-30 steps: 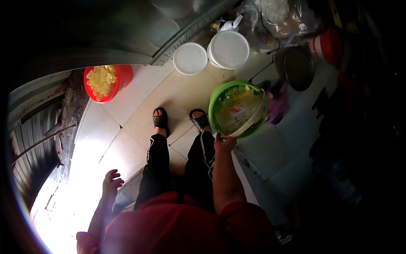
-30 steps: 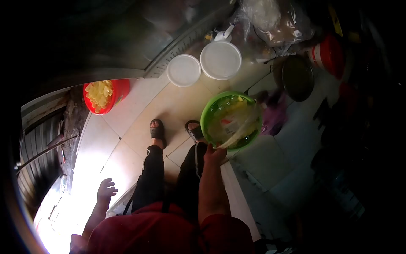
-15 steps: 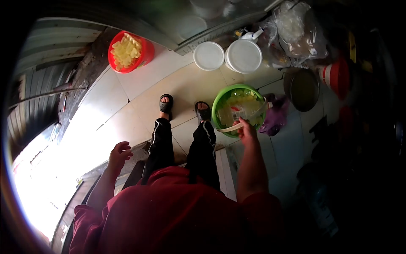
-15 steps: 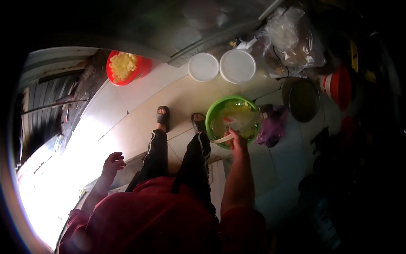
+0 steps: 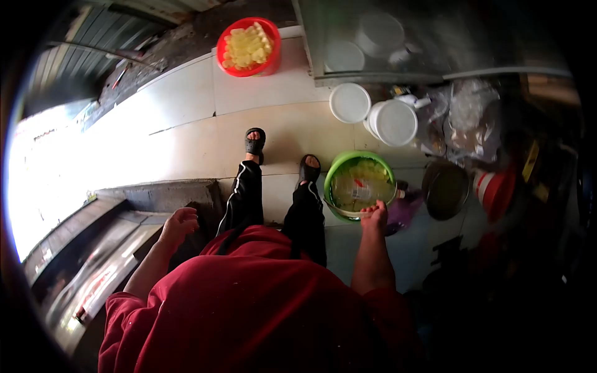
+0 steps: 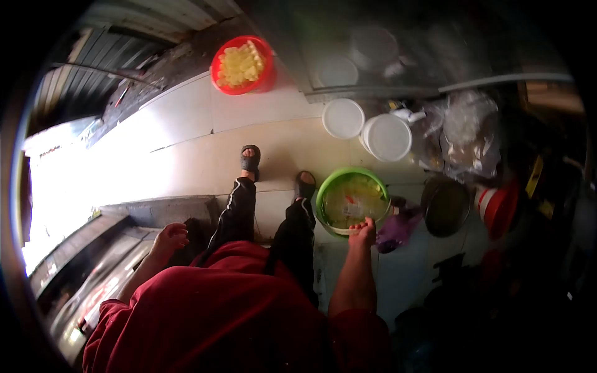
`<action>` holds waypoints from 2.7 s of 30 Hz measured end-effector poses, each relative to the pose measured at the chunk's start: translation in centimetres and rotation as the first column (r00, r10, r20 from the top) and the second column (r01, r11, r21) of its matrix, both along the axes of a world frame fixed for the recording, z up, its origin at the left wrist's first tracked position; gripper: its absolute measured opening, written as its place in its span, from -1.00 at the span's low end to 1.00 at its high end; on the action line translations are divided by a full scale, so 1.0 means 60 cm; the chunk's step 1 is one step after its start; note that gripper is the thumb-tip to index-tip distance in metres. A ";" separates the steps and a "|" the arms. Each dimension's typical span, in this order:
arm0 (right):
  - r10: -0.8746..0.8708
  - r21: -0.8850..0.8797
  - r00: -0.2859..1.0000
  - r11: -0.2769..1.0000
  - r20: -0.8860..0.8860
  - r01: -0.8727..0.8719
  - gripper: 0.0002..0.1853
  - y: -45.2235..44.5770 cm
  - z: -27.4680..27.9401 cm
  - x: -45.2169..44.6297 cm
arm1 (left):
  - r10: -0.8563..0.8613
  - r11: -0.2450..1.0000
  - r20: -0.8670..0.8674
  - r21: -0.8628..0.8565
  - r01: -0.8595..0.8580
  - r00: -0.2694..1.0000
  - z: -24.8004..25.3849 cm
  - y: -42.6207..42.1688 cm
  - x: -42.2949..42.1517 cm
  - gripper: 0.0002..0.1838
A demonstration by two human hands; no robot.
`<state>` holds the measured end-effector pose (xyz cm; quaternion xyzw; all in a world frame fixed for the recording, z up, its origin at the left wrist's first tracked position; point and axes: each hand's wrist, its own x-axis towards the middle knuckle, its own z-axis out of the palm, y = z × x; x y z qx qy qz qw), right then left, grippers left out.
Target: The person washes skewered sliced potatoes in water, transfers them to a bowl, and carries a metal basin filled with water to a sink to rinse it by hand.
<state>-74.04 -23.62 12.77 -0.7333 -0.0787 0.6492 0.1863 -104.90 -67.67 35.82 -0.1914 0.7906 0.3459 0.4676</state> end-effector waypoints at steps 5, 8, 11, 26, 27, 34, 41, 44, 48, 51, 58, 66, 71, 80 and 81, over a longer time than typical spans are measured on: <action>0.089 -0.024 0.995 0.996 -0.039 -0.090 -0.71 -0.016 0.001 -0.023 | 0.079 0.995 0.003 -0.064 -0.079 0.997 0.045 -0.071 0.051 -0.54; 0.203 -0.018 0.978 0.979 -0.039 -0.204 -0.72 -0.023 0.017 -0.061 | 0.120 0.989 0.031 -0.095 -0.117 0.992 0.063 -0.115 0.070 -0.55; 0.318 -0.012 0.948 0.948 0.006 -0.318 -0.74 -0.041 0.047 -0.111 | 0.197 0.976 0.065 -0.109 -0.190 0.978 0.074 -0.148 0.079 -0.55; 0.949 -0.032 0.194 0.209 0.249 -0.977 -0.86 -0.259 0.152 -0.494 | 0.518 0.846 0.197 0.025 -0.532 0.832 -0.025 -0.390 -0.053 -0.64; 0.951 -0.044 0.150 0.167 0.269 -0.985 -0.87 -0.284 0.165 -0.532 | 0.540 0.831 0.198 0.030 -0.555 0.818 -0.024 -0.408 -0.065 -0.64; 0.932 -0.121 -0.287 -0.265 0.223 -0.957 -0.82 -0.428 0.223 -0.820 | 0.732 0.671 0.130 0.033 -0.740 0.669 0.021 -0.488 -0.142 -0.64; 0.822 0.116 -0.521 -0.555 0.230 -0.824 -0.81 -0.542 0.171 -1.060 | 0.841 0.536 0.084 0.004 -0.844 0.535 0.045 -0.498 -0.166 -0.61; 0.721 0.141 -0.629 -0.683 0.291 -0.717 -0.79 -0.574 0.143 -1.164 | 0.884 0.466 0.043 0.006 -0.885 0.466 0.042 -0.471 -0.157 -0.61; 0.591 0.144 -0.736 -0.802 0.331 -0.579 -0.72 -0.600 0.117 -1.290 | 0.909 0.416 -0.041 0.017 -0.909 0.415 0.029 -0.412 -0.116 -0.64; 0.557 0.139 -0.767 -0.828 0.319 -0.543 -0.68 -0.626 0.120 -1.371 | 0.963 0.251 -0.112 0.037 -0.967 0.246 0.025 -0.354 -0.083 -0.66; 0.346 0.002 -0.856 -0.928 0.384 -0.373 -0.61 -0.652 0.036 -1.506 | 0.973 0.225 0.106 -0.203 -0.953 0.207 0.028 -0.254 -0.101 -0.66; 0.398 -0.093 -0.853 -0.888 0.338 -0.451 -0.67 -0.632 -0.006 -1.593 | 0.982 0.162 0.117 -0.139 -0.977 0.146 -0.017 -0.417 -0.297 -0.70; 0.425 -0.112 -0.862 -0.877 0.277 -0.468 -0.64 -0.619 -0.008 -1.603 | 0.970 0.219 0.131 -0.131 -0.967 0.202 -0.019 -0.512 -0.440 -0.68; 0.296 -0.078 -0.925 -0.944 0.239 -0.322 -0.44 -0.620 0.069 -1.499 | 0.812 0.536 0.278 -0.007 -0.844 0.513 -0.057 -0.595 -0.663 -0.67; 0.369 -0.119 -0.926 -0.919 0.077 -0.376 -0.48 -0.622 0.085 -1.477 | 0.787 0.569 0.289 0.002 -0.822 0.546 -0.066 -0.603 -0.676 -0.67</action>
